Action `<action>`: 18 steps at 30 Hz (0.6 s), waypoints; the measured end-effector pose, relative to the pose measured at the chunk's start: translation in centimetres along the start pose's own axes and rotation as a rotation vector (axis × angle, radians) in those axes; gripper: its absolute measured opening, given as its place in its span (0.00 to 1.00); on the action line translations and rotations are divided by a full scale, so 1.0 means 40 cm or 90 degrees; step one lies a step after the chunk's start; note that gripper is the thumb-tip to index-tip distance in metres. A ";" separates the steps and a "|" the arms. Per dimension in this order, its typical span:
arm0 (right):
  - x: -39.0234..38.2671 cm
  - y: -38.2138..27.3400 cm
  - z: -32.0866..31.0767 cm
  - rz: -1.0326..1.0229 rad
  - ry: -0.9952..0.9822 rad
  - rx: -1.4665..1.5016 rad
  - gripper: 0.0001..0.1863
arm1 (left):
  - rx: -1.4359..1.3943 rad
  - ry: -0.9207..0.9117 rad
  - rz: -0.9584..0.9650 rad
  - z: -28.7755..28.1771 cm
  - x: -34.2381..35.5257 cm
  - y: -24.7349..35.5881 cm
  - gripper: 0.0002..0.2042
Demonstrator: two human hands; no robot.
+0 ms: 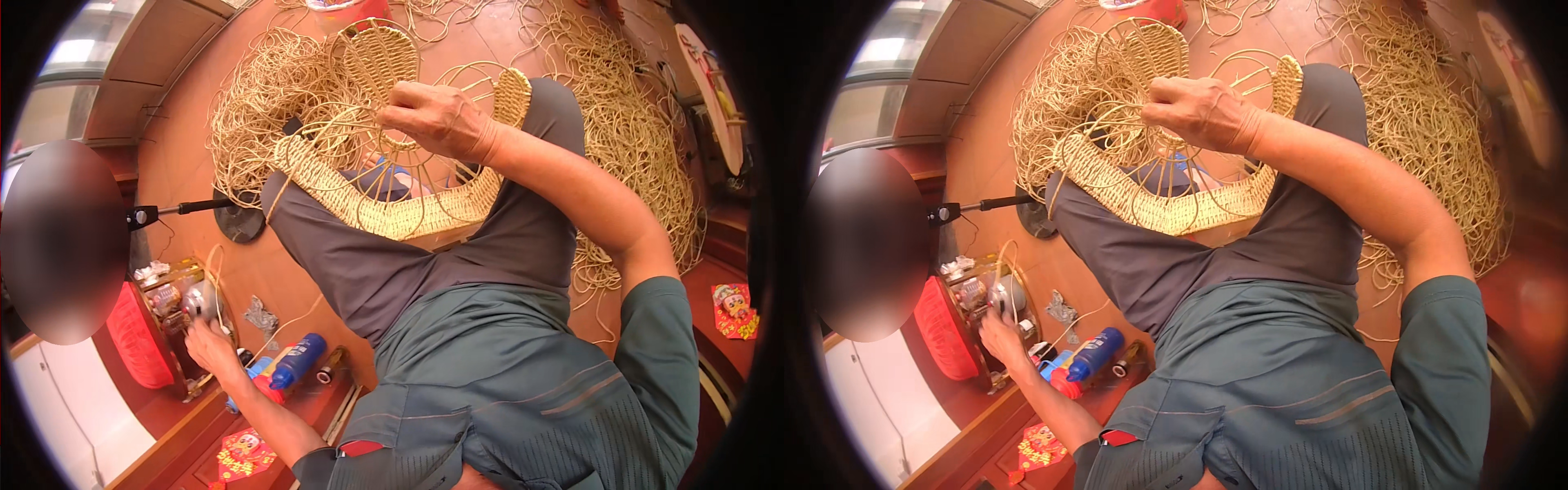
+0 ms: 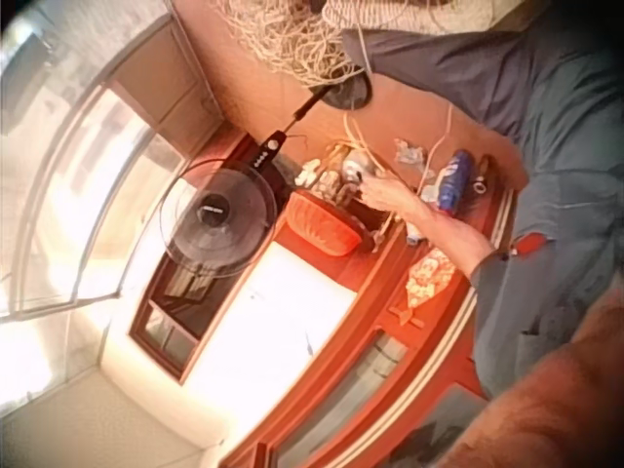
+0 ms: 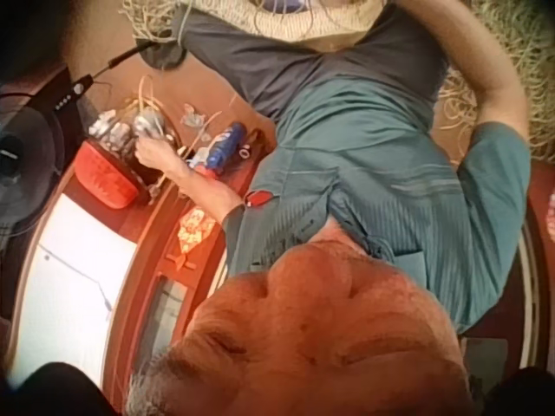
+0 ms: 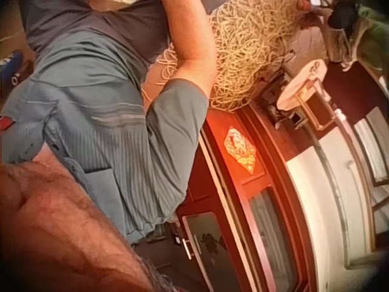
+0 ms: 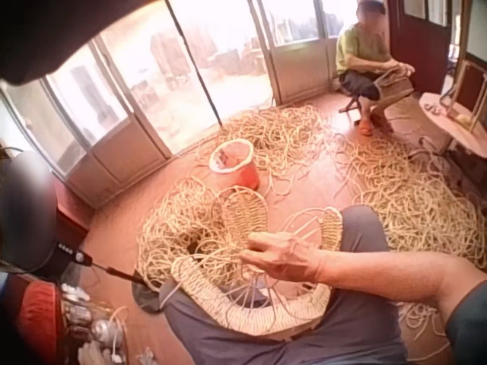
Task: Weaving a straw or wicker fan/basket by hand.
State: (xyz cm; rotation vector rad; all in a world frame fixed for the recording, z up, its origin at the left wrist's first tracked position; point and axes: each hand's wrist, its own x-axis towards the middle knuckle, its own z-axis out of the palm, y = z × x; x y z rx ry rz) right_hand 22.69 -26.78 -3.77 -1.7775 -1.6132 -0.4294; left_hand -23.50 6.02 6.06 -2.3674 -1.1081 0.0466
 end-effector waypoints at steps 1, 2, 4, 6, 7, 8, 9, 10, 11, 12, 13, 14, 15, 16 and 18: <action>-0.003 0.000 0.000 0.003 0.010 0.004 0.09 | -0.190 0.017 0.023 -0.043 0.017 0.084 0.12; -0.007 -0.001 -0.002 0.006 0.020 0.005 0.09 | -0.382 0.037 0.045 -0.102 0.036 0.200 0.12; 0.005 -0.011 0.000 -0.012 -0.003 0.001 0.10 | -0.749 -0.079 0.075 -0.210 0.002 0.417 0.14; 0.023 -0.033 0.008 0.025 0.009 -0.010 0.11 | -1.112 -0.288 0.018 -0.217 -0.006 0.584 0.17; 0.024 -0.035 0.018 0.033 0.011 -0.024 0.10 | -1.199 -0.309 0.026 -0.210 0.016 0.652 0.21; 0.031 -0.041 0.025 0.014 -0.001 -0.024 0.10 | -1.284 -0.324 0.031 -0.205 0.042 0.705 0.25; 0.036 -0.046 0.028 0.033 -0.009 -0.034 0.10 | -1.301 -0.312 0.017 -0.211 0.069 0.752 0.25; 0.039 -0.048 0.024 0.053 -0.015 -0.048 0.11 | -1.391 -0.331 0.004 -0.222 0.097 0.794 0.25; 0.041 -0.052 0.023 0.064 -0.038 -0.046 0.14 | -1.477 -0.349 -0.009 -0.229 0.117 0.818 0.26; 0.040 -0.049 0.021 0.052 -0.046 -0.049 0.14 | -1.489 -0.339 -0.015 -0.233 0.135 0.836 0.26; 0.037 -0.046 0.022 0.066 -0.044 -0.046 0.15 | -1.563 -0.384 -0.043 -0.236 0.151 0.850 0.25; 0.036 -0.050 0.020 0.087 -0.041 -0.042 0.16 | -1.631 -0.435 -0.069 -0.238 0.155 0.859 0.23; 0.034 -0.052 0.016 0.093 -0.048 -0.041 0.16 | -1.635 -0.409 -0.139 -0.260 0.156 0.862 0.19; 0.034 -0.050 0.013 0.090 -0.049 -0.040 0.16 | -1.636 -0.405 -0.143 -0.235 0.155 0.863 0.19; 0.032 -0.048 0.007 0.091 -0.055 -0.045 0.16 | -1.650 -0.373 -0.228 -0.196 0.160 0.854 0.19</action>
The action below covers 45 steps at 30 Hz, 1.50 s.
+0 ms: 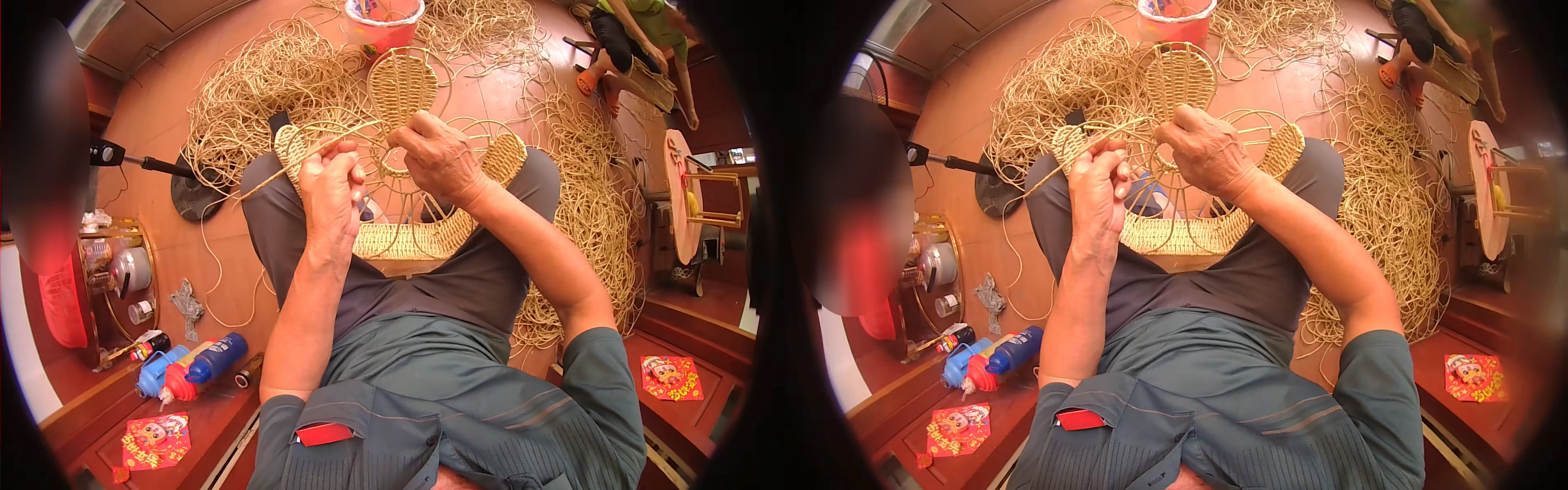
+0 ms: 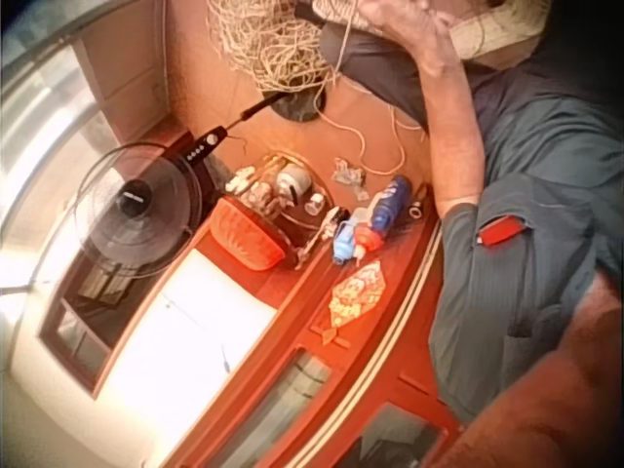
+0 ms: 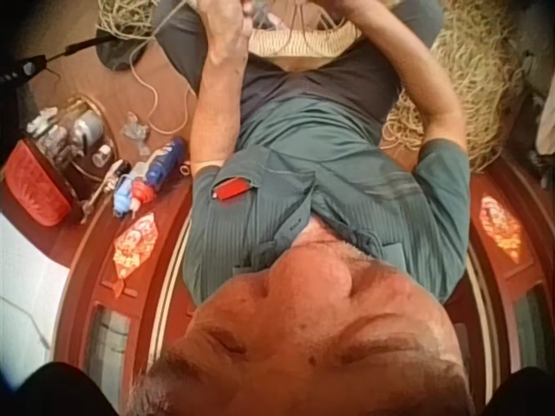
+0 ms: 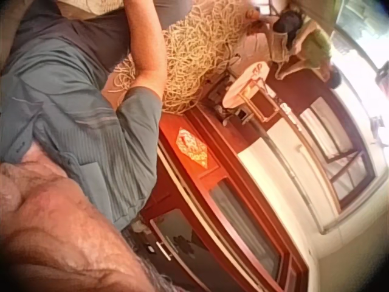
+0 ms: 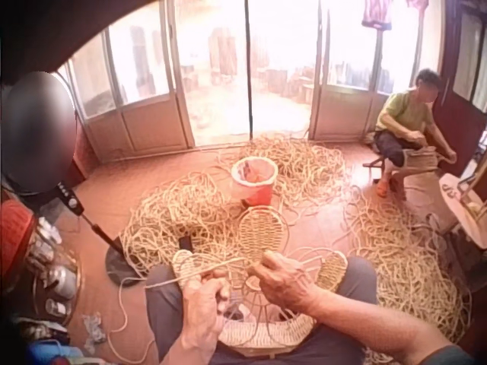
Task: Weaving a straw or wicker fan/basket by hand.
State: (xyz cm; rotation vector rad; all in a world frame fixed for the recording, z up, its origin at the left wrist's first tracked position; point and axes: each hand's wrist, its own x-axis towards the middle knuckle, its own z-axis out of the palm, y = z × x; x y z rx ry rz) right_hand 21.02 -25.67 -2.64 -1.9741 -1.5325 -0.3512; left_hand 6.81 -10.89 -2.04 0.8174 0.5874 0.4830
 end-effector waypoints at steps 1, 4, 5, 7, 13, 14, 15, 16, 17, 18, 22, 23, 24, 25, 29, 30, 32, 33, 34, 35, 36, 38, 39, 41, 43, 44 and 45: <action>0.003 0.002 0.001 0.001 0.001 0.001 0.16 | 0.013 0.028 0.013 -0.010 -0.005 -0.017 0.25; 0.001 0.006 -0.004 0.001 -0.002 0.008 0.16 | 0.049 -0.073 -0.053 0.017 -0.013 -0.015 0.31; 0.003 0.007 -0.002 0.001 0.000 0.013 0.16 | 0.041 -0.134 -0.064 0.028 -0.009 -0.005 0.35; 0.007 0.005 -0.002 -0.004 0.002 0.018 0.16 | 0.051 -0.142 -0.085 0.028 0.014 -0.005 0.35; 0.000 0.009 0.001 -0.003 0.002 0.011 0.15 | 0.164 -0.194 -0.154 0.035 0.037 -0.011 0.25; 0.001 0.006 -0.001 -0.003 -0.002 0.011 0.14 | 0.224 -0.208 -0.145 0.043 0.030 -0.002 0.22; 0.001 0.005 -0.003 -0.004 -0.006 0.012 0.13 | 0.285 -0.223 -0.135 0.048 0.024 0.002 0.20; 0.000 0.007 -0.003 -0.002 -0.006 0.012 0.13 | 0.285 -0.224 -0.137 0.043 0.022 -0.009 0.20; 0.000 0.007 -0.003 -0.006 -0.009 0.016 0.13 | 0.472 -0.169 -0.034 0.041 0.016 -0.016 0.19; 0.001 0.006 -0.002 -0.010 -0.012 0.020 0.13 | 0.656 -0.110 0.073 0.040 0.011 -0.023 0.19; 0.005 0.007 -0.005 -0.027 -0.020 0.028 0.12 | 0.851 -0.027 0.150 0.058 0.011 -0.039 0.16; 0.006 0.007 -0.004 -0.025 -0.016 0.023 0.12 | 0.851 -0.028 0.151 0.051 0.010 -0.050 0.16; 0.006 0.008 -0.003 -0.023 -0.012 0.017 0.11 | 0.861 -0.022 0.273 0.038 0.003 -0.067 0.13; 0.006 0.010 -0.002 -0.023 -0.011 0.017 0.11 | 0.866 -0.016 0.396 0.026 -0.003 -0.081 0.11; 0.002 0.017 0.000 -0.029 -0.009 0.020 0.10 | 0.955 0.027 0.522 0.041 -0.048 -0.077 0.09; 0.004 0.016 -0.001 -0.034 -0.008 0.028 0.10 | 0.956 0.027 0.522 0.037 -0.048 -0.069 0.09; 0.006 0.013 0.000 -0.024 -0.011 0.031 0.10 | 0.897 0.012 0.424 0.026 -0.043 -0.052 0.08; 0.008 0.013 0.000 -0.015 -0.015 0.033 0.10 | 0.897 0.014 0.426 0.025 -0.041 -0.050 0.08; 0.008 0.014 0.001 -0.018 -0.014 0.034 0.10 | 0.828 0.010 0.401 0.022 -0.037 -0.050 0.10; 0.007 0.015 0.003 -0.010 -0.020 0.036 0.10 | 0.758 0.007 0.375 0.020 -0.035 -0.050 0.12; 0.006 0.018 0.005 -0.003 -0.026 0.039 0.11 | 0.758 0.011 0.377 0.019 -0.031 -0.050 0.12; 0.007 0.021 0.008 -0.011 -0.028 0.032 0.11 | 0.604 -0.039 0.201 0.021 -0.020 -0.053 0.19; 0.007 0.022 0.009 -0.015 -0.029 0.024 0.11 | 0.497 -0.053 0.130 0.020 -0.012 -0.067 0.21; 0.007 0.023 0.009 -0.013 -0.029 0.032 0.13 | 0.444 -0.078 0.092 0.025 -0.012 -0.075 0.21; 0.006 0.027 0.008 -0.010 -0.030 0.039 0.15 | 0.398 -0.107 0.093 0.047 -0.016 -0.077 0.21; 0.009 0.023 0.004 -0.010 -0.029 0.048 0.15 | 0.396 -0.103 0.094 0.045 -0.011 -0.078 0.21; 0.010 0.020 0.002 -0.010 -0.028 0.058 0.16 | 0.462 -0.099 0.078 0.042 -0.001 -0.081 0.21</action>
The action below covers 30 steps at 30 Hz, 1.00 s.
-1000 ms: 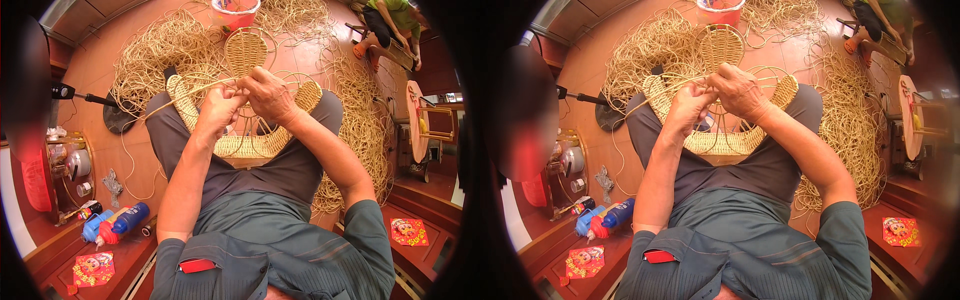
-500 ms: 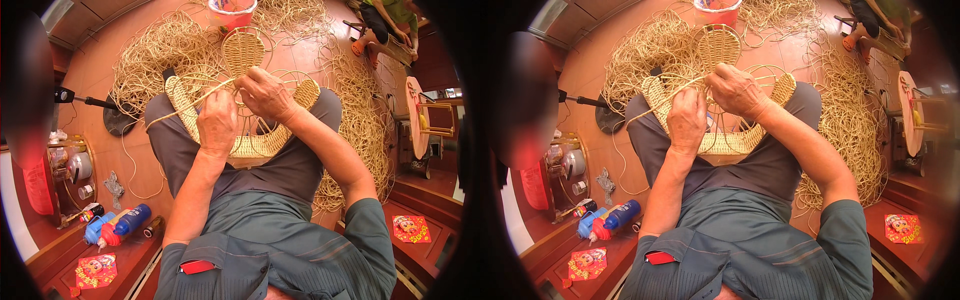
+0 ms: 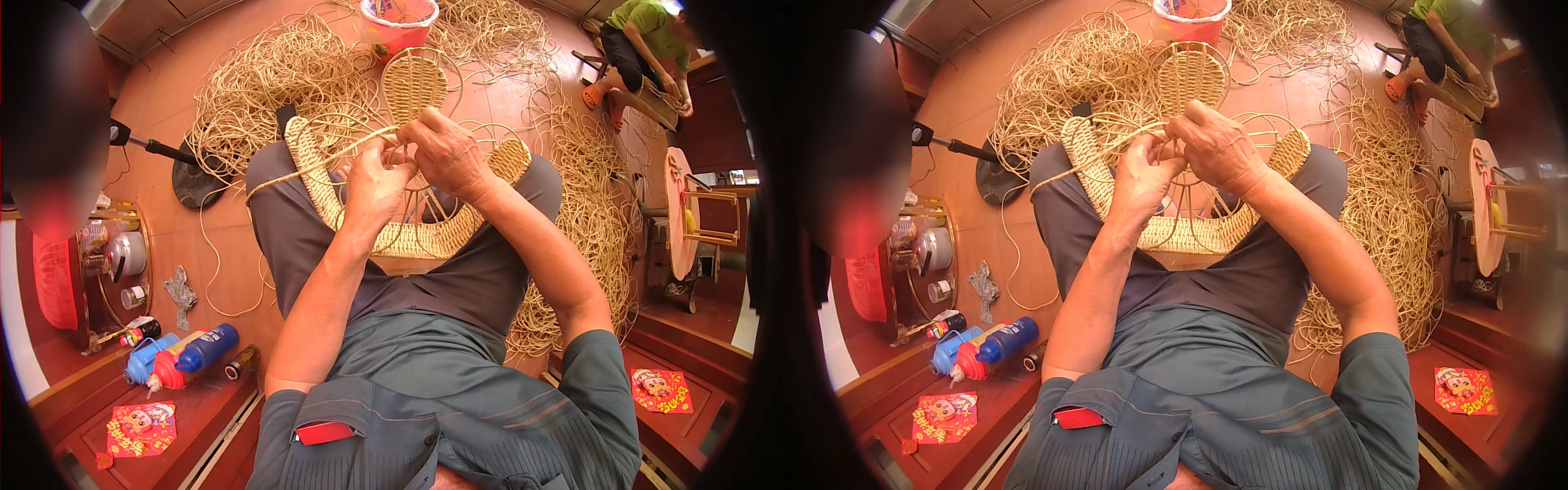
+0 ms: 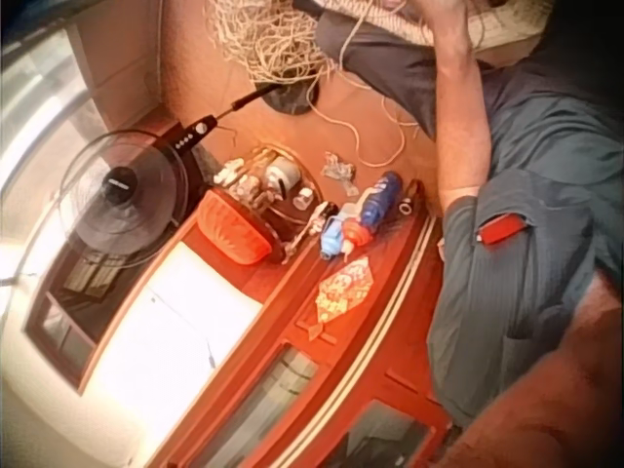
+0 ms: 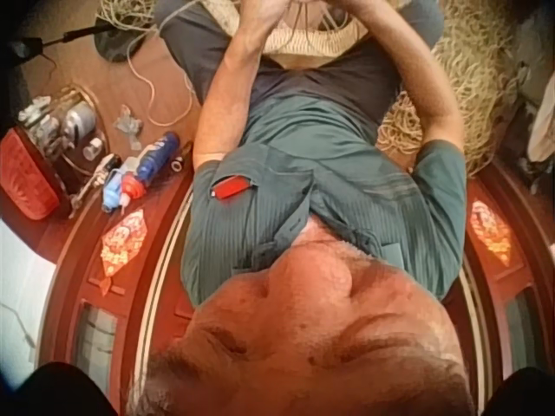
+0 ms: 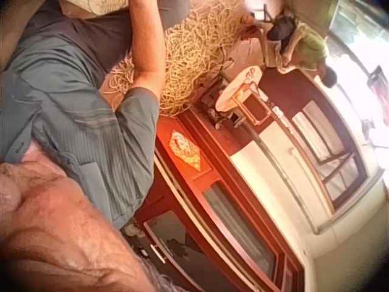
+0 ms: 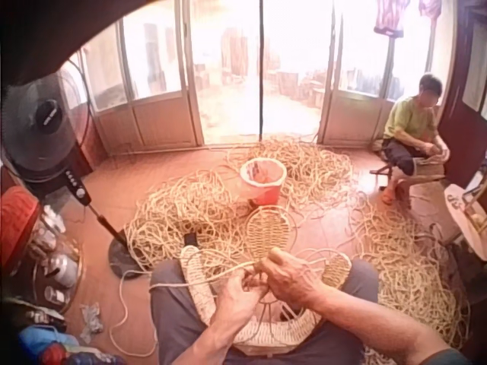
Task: Weaving a straw or wicker fan/basket by hand.
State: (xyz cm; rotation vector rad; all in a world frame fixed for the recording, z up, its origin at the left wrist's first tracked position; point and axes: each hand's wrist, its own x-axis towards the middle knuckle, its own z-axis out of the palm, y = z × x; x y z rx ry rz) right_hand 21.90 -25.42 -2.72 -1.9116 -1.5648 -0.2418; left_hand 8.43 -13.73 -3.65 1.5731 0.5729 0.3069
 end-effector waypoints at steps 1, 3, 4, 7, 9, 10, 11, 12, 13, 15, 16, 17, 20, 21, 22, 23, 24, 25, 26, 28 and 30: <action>-0.001 -0.001 0.000 -0.002 -0.002 0.001 0.16 | 0.064 -0.007 -0.021 -0.001 0.006 -0.005 0.20; -0.003 0.000 -0.001 -0.003 -0.006 0.003 0.17 | 0.155 0.026 0.036 -0.001 0.017 -0.012 0.19; -0.003 0.000 0.000 -0.004 -0.006 0.004 0.17 | 0.247 0.057 0.093 -0.002 0.020 -0.016 0.18; -0.007 0.005 0.003 -0.012 -0.016 -0.027 0.13 | 0.379 0.075 0.078 0.004 0.016 -0.008 0.13; -0.005 0.010 0.006 -0.021 -0.005 -0.025 0.14 | 0.456 0.111 0.144 0.019 -0.009 -0.011 0.10; -0.008 0.011 0.005 -0.019 -0.004 -0.025 0.14 | 0.531 0.151 0.211 0.027 -0.022 -0.013 0.08; -0.009 0.008 0.001 -0.018 -0.001 -0.020 0.13 | 0.532 0.150 0.211 0.028 -0.031 -0.008 0.08; -0.009 0.007 -0.002 -0.017 0.003 -0.015 0.13 | 0.564 0.175 0.244 0.030 -0.038 -0.002 0.06; -0.007 0.005 -0.003 -0.016 0.003 -0.015 0.13 | 0.595 0.201 0.278 0.031 -0.044 0.005 0.05; -0.006 0.003 -0.004 -0.015 0.017 -0.006 0.12 | 0.585 0.218 0.320 0.026 -0.054 0.010 0.04; -0.006 0.003 -0.008 -0.014 0.017 -0.007 0.12 | 0.572 0.236 0.361 0.023 -0.058 0.013 0.04; -0.005 0.003 -0.010 -0.021 0.016 -0.001 0.10 | 0.574 0.235 0.362 0.019 -0.062 0.018 0.04; -0.008 0.004 -0.011 -0.026 0.007 0.016 0.10 | 0.433 0.192 0.393 -0.007 -0.083 0.022 0.06; -0.009 0.002 -0.012 -0.022 -0.001 0.027 0.11 | 0.334 0.115 0.285 -0.030 -0.097 0.018 0.08; -0.008 0.002 -0.014 -0.021 0.001 0.026 0.11 | 0.234 0.040 0.176 -0.051 -0.114 0.016 0.09; -0.003 -0.003 -0.015 -0.032 0.001 0.026 0.11 | 0.237 0.040 0.177 -0.068 -0.134 0.020 0.09; -0.002 -0.006 -0.018 -0.040 0.000 0.022 0.11 | 0.164 0.026 0.121 -0.080 -0.156 0.025 0.11; 0.000 -0.010 -0.018 -0.038 0.003 0.022 0.11 | 0.092 0.012 0.065 -0.097 -0.176 0.027 0.12; 0.002 -0.013 -0.019 -0.041 -0.002 0.017 0.12 | 0.091 0.011 0.067 -0.116 -0.195 0.017 0.12; 0.007 -0.014 -0.021 -0.041 -0.002 0.012 0.13 | 0.127 0.002 0.093 -0.155 -0.230 0.021 0.13; 0.002 -0.009 -0.025 -0.077 -0.021 -0.009 0.13 | 0.150 -0.013 0.115 -0.191 -0.267 0.033 0.14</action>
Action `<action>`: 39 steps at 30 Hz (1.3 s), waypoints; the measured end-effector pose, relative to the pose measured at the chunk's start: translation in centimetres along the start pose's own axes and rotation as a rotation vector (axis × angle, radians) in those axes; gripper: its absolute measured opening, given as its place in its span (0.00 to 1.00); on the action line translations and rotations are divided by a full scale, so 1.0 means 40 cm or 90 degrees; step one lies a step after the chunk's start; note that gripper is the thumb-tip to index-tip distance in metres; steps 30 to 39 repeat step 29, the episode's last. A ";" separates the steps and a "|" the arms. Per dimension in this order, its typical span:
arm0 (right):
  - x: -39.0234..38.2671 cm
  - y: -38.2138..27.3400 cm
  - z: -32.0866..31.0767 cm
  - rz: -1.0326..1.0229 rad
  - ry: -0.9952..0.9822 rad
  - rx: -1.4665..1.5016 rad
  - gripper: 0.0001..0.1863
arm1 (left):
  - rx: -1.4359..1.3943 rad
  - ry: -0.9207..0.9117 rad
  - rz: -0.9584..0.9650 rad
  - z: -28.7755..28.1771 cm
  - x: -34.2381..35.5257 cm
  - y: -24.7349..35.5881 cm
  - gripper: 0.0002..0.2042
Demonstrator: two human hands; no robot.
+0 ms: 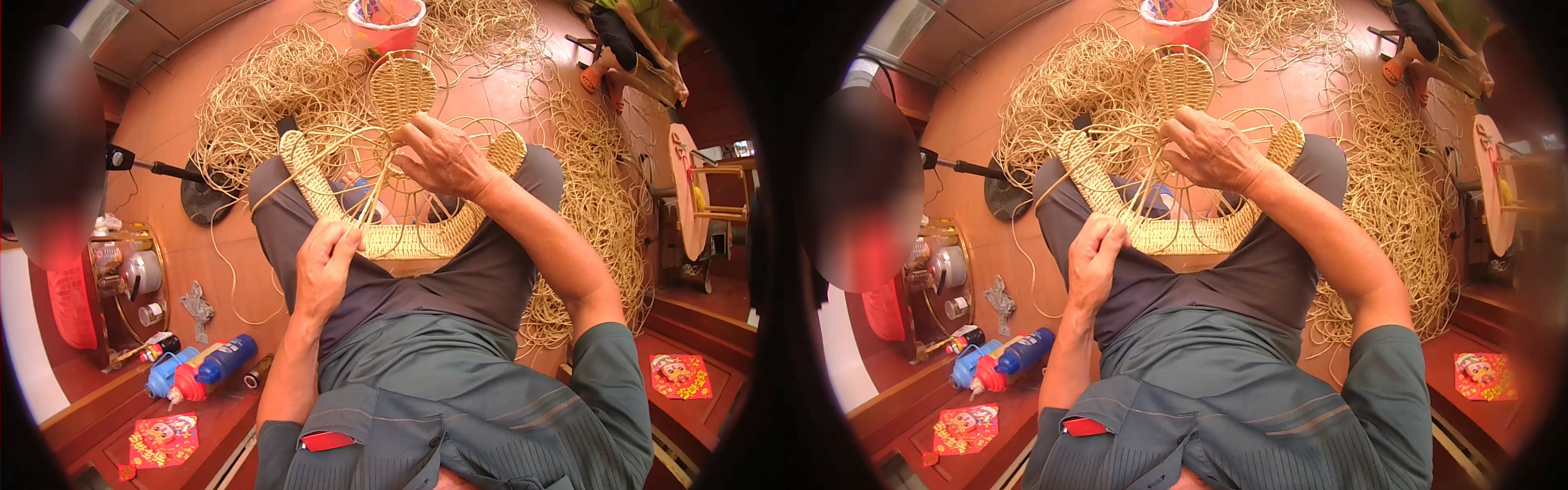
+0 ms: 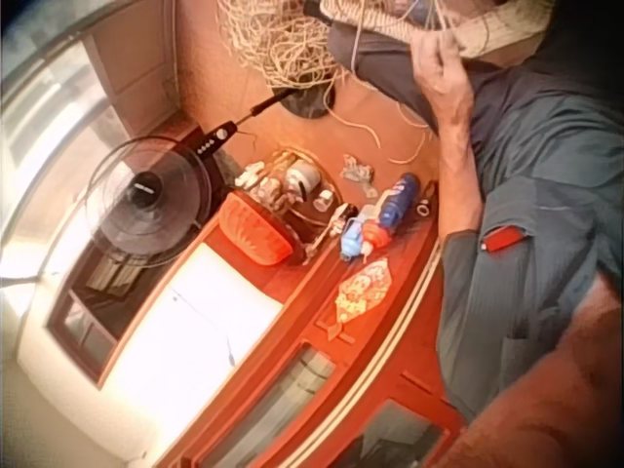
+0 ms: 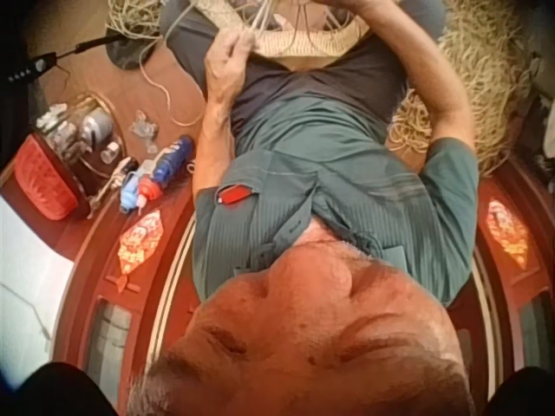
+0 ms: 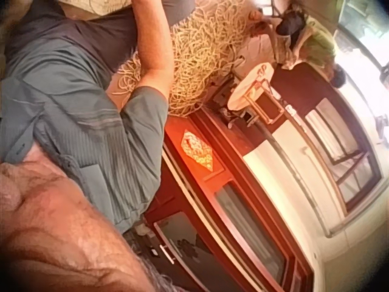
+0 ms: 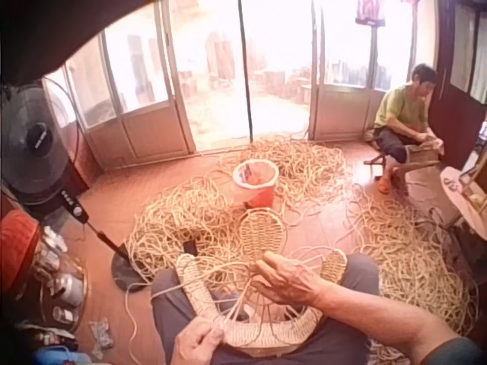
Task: Weaving a straw or wicker fan/basket by hand.
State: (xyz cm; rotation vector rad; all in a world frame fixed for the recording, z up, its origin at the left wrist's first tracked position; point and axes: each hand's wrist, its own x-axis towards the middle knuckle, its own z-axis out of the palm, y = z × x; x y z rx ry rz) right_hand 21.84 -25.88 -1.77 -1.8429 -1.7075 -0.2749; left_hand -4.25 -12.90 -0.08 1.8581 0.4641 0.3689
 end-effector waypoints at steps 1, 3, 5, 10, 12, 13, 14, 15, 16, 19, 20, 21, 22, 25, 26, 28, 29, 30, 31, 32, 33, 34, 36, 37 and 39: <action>-0.004 0.006 0.006 0.008 0.010 0.000 0.13 | 0.008 -0.009 0.002 -0.023 -0.018 0.001 0.14; -0.011 0.014 0.020 0.055 -0.021 -0.008 0.11 | -0.024 0.006 -0.048 -0.084 -0.060 0.005 0.12; -0.017 0.021 0.016 0.062 -0.021 -0.014 0.12 | -0.144 0.070 -0.146 -0.166 -0.110 -0.013 0.11; -0.017 0.030 0.026 0.026 0.011 -0.018 0.12 | -0.303 0.325 -0.115 -0.474 -0.213 -0.078 0.16; -0.022 0.039 0.032 0.021 0.041 -0.009 0.11 | -0.414 0.392 -0.133 -0.624 -0.257 -0.099 0.18; -0.026 0.043 0.034 0.004 0.058 -0.002 0.11 | -0.443 0.402 -0.138 -0.706 -0.285 -0.108 0.21; -0.030 0.045 0.035 0.016 0.068 -0.004 0.11 | -0.460 0.327 -0.122 -0.796 -0.325 -0.123 0.21; -0.028 0.044 0.035 0.014 0.058 -0.005 0.10 | -0.476 0.255 -0.106 -0.899 -0.382 -0.136 0.22; -0.021 0.040 0.038 0.009 0.048 -0.004 0.10 | -0.513 0.210 -0.135 -1.023 -0.458 -0.150 0.22; -0.010 0.023 0.038 0.019 0.059 -0.002 0.10 | -0.251 0.577 -0.370 -1.342 -0.685 -0.137 0.24; -0.014 0.022 0.036 0.024 0.058 -0.009 0.10 | -0.143 0.691 -0.399 -1.375 -0.697 -0.126 0.26; -0.018 0.023 0.037 0.031 0.050 -0.011 0.10 | -0.029 0.804 -0.423 -1.401 -0.712 -0.107 0.31; -0.014 0.022 0.044 0.030 0.054 0.003 0.10 | 0.081 0.913 -0.396 -1.469 -0.764 -0.055 0.30; -0.041 0.025 0.038 0.056 0.047 -0.029 0.09 | 0.187 1.222 -0.432 -1.424 -0.614 -0.048 0.26; -0.034 0.023 0.036 0.052 0.054 -0.022 0.09 | 0.192 1.230 -0.425 -1.435 -0.621 -0.014 0.26; -0.001 0.009 0.044 0.052 0.076 -0.013 0.11 | 0.831 1.004 -0.457 -1.511 -0.651 0.035 0.26; -0.006 0.010 0.046 0.072 0.069 -0.008 0.11 | 0.826 0.999 -0.463 -1.495 -0.641 0.018 0.26; -0.006 0.010 0.046 0.072 0.069 -0.008 0.11 | 0.826 0.999 -0.463 -1.495 -0.641 0.018 0.26; -0.006 0.010 0.046 0.072 0.069 -0.008 0.11 | 0.826 0.999 -0.463 -1.495 -0.641 0.018 0.26; -0.006 0.010 0.046 0.072 0.069 -0.008 0.11 | 0.826 0.999 -0.463 -1.495 -0.641 0.018 0.26; -0.006 0.010 0.046 0.072 0.069 -0.008 0.11 | 0.826 0.999 -0.463 -1.495 -0.641 0.018 0.26; -0.006 0.010 0.046 0.072 0.069 -0.008 0.11 | 0.826 0.999 -0.463 -1.495 -0.641 0.018 0.26; -0.006 0.010 0.046 0.072 0.069 -0.008 0.11 | 0.826 0.999 -0.463 -1.495 -0.641 0.018 0.26; -0.006 0.010 0.046 0.072 0.069 -0.008 0.11 | 0.826 0.999 -0.463 -1.495 -0.641 0.018 0.26; -0.006 0.010 0.046 0.072 0.069 -0.008 0.11 | 0.826 0.999 -0.463 -1.495 -0.641 0.018 0.26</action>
